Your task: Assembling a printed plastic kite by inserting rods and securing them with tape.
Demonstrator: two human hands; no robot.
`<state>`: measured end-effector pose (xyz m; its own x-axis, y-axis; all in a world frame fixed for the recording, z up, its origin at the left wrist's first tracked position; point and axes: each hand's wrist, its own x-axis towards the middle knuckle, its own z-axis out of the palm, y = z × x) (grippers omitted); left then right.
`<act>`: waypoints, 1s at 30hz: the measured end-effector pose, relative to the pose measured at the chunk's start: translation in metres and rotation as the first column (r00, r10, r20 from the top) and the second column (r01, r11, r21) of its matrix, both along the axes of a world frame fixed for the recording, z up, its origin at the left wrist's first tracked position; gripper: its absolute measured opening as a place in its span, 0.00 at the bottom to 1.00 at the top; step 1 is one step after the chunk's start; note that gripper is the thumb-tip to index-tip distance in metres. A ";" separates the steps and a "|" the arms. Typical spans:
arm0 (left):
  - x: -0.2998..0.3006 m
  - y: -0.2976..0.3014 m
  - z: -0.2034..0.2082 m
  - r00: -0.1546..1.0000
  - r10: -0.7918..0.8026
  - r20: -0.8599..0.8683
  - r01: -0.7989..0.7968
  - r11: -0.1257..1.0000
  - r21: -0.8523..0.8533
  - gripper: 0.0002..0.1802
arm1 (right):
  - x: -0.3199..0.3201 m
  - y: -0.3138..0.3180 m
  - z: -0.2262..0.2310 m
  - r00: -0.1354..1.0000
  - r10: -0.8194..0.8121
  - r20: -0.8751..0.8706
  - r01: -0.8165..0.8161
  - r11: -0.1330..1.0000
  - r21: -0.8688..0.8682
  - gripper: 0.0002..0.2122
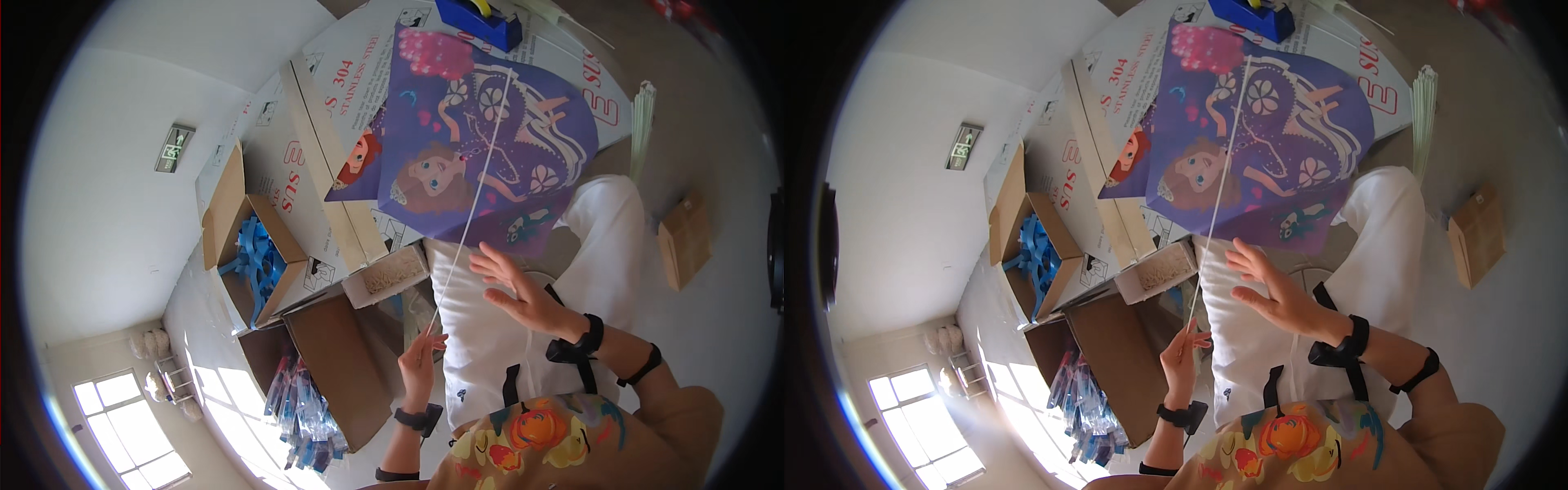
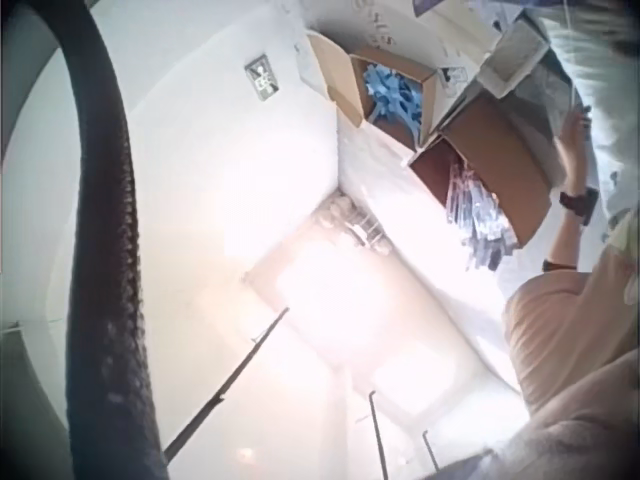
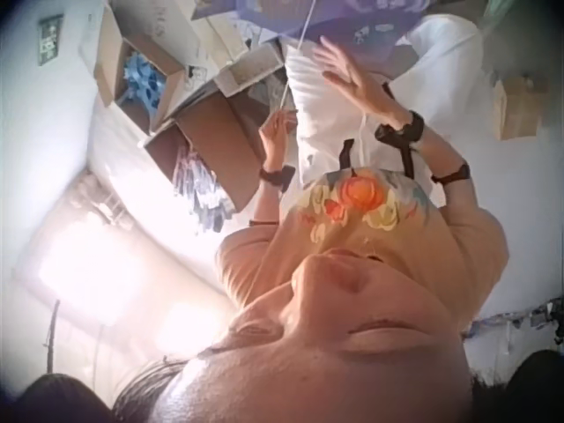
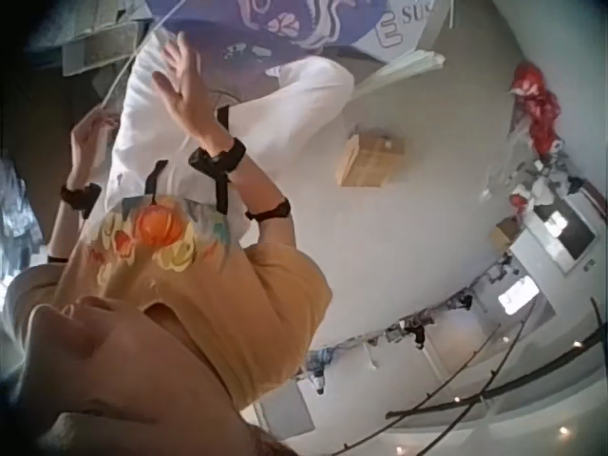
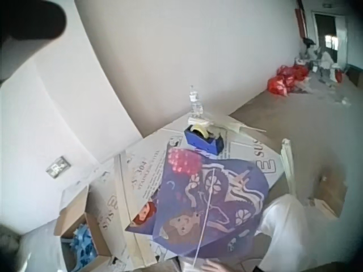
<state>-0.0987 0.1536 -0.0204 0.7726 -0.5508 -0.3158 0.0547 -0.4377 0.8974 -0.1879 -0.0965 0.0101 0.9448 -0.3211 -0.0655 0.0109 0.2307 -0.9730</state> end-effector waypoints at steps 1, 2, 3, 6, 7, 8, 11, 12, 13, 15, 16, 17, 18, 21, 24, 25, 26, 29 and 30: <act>0.007 -0.013 0.001 1.000 -0.012 0.011 0.012 1.000 -0.005 0.17 | 0.008 0.001 -0.003 1.000 0.009 0.005 -0.010 0.990 0.141 0.29; 0.011 -0.022 0.003 0.992 -0.124 0.029 0.123 0.991 0.044 0.17 | 0.017 0.001 0.003 0.998 -0.035 0.045 0.025 0.976 0.215 0.22; 0.013 -0.029 0.005 0.971 -0.234 0.039 0.230 0.968 0.098 0.18 | 0.019 -0.006 0.002 0.998 -0.038 0.046 0.027 0.975 0.222 0.22; 0.020 -0.044 0.004 0.937 -0.350 0.013 0.345 0.928 0.140 0.18 | 0.025 -0.021 -0.004 0.997 -0.024 0.078 0.005 0.973 0.230 0.11; 0.025 -0.047 0.004 0.901 -0.433 0.005 0.427 0.889 0.164 0.18 | 0.023 -0.024 -0.005 0.997 -0.019 0.071 0.001 0.970 0.243 0.11; 0.033 -0.047 0.004 0.896 -0.443 0.033 0.423 0.875 0.236 0.19 | 0.019 -0.030 -0.006 0.994 -0.076 0.076 0.060 0.979 0.195 0.11; 0.080 -0.033 -0.007 0.958 -0.168 0.232 0.121 0.971 0.205 0.14 | 0.001 -0.047 -0.004 0.958 -0.274 0.089 0.247 0.940 0.234 0.13; 0.100 -0.025 -0.019 0.964 0.001 0.266 -0.039 0.990 0.136 0.11 | -0.008 -0.055 -0.005 0.930 -0.347 0.119 0.299 0.905 0.302 0.13; 0.119 -0.023 -0.032 0.952 0.039 0.303 -0.089 0.985 0.151 0.10 | -0.019 -0.061 -0.003 0.894 -0.438 0.094 0.386 0.860 0.333 0.13; 0.149 -0.021 -0.052 0.925 0.007 0.381 -0.094 0.973 0.210 0.08 | -0.030 -0.065 0.010 0.809 -0.575 0.125 0.523 0.800 0.294 0.13; 0.158 -0.022 -0.062 0.912 -0.070 0.404 -0.038 0.967 0.254 0.08 | -0.039 -0.068 0.016 0.801 -0.580 0.148 0.532 0.803 0.269 0.13; 0.166 -0.023 -0.075 0.912 -0.070 0.403 -0.040 0.965 0.259 0.08 | -0.049 -0.069 0.019 0.792 -0.585 0.174 0.539 0.805 0.250 0.13; 0.173 -0.024 -0.089 0.922 -0.151 0.357 0.001 0.921 0.388 0.09 | -0.056 -0.068 0.025 0.792 -0.586 0.172 0.540 0.804 0.249 0.13; 0.185 -0.029 -0.128 0.929 -0.236 0.284 0.059 0.854 0.517 0.10 | -0.075 -0.058 0.036 0.788 -0.594 0.162 0.580 0.805 0.126 0.13; 0.189 -0.037 -0.153 0.926 -0.276 0.256 0.098 0.832 0.546 0.10 | -0.095 -0.049 0.041 0.802 -0.588 0.106 0.584 0.809 0.067 0.13; 0.190 -0.039 -0.159 0.919 -0.306 0.247 0.120 0.816 0.565 0.11 | -0.101 -0.048 0.044 0.804 -0.584 0.114 0.583 0.811 0.043 0.13; 0.191 -0.043 -0.163 0.918 -0.312 0.243 0.129 0.817 0.563 0.11 | -0.106 -0.047 0.046 0.806 -0.579 0.123 0.581 0.813 0.020 0.13; 0.190 -0.052 -0.168 0.868 -0.392 0.304 0.093 0.730 0.677 0.11 | -0.115 -0.044 0.053 0.802 -0.594 0.064 0.597 0.799 -0.069 0.13; 0.189 -0.055 -0.167 0.869 -0.400 0.291 0.087 0.703 0.706 0.13 | -0.117 -0.043 0.054 0.798 -0.600 0.061 0.603 0.794 -0.076 0.13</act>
